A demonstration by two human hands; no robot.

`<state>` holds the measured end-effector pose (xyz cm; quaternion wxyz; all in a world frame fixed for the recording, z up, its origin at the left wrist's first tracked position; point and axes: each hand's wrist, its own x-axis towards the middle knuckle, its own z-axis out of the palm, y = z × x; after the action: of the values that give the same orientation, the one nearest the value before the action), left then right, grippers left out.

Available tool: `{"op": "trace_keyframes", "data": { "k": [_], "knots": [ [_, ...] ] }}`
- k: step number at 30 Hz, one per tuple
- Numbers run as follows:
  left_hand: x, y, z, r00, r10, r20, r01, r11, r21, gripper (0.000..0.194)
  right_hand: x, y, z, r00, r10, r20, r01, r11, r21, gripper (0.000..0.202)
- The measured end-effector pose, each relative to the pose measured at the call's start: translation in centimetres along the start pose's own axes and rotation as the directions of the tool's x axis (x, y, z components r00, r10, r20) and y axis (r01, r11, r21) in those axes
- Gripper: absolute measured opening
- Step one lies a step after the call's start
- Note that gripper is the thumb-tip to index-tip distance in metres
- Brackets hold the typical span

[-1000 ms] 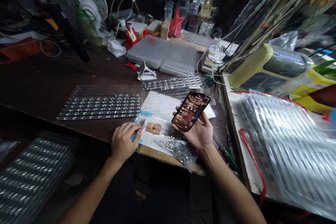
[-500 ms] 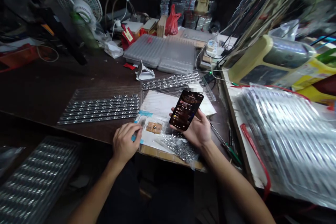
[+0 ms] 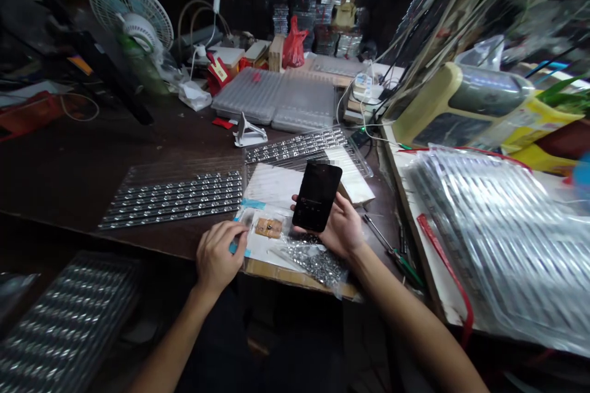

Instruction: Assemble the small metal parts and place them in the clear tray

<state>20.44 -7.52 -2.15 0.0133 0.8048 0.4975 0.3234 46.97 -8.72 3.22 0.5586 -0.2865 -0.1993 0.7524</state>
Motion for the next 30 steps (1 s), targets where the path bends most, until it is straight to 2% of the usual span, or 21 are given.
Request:
{"op": "trace_keyframes", "data": {
  "k": [18,30],
  "knots": [
    [0.13,0.05,-0.11,1.0,-0.01,0.026,0.01,1.0,-0.011,0.013,0.17,0.36,-0.33,1.0,0.026,0.001,-0.026,1.0,0.01,0.05],
    [0.04,-0.07,-0.03,1.0,-0.018,0.017,0.018,1.0,-0.02,0.013,-0.33,0.37,0.31,0.996,0.05,-0.078,-0.054,0.997,-0.054,0.051]
  ]
}}
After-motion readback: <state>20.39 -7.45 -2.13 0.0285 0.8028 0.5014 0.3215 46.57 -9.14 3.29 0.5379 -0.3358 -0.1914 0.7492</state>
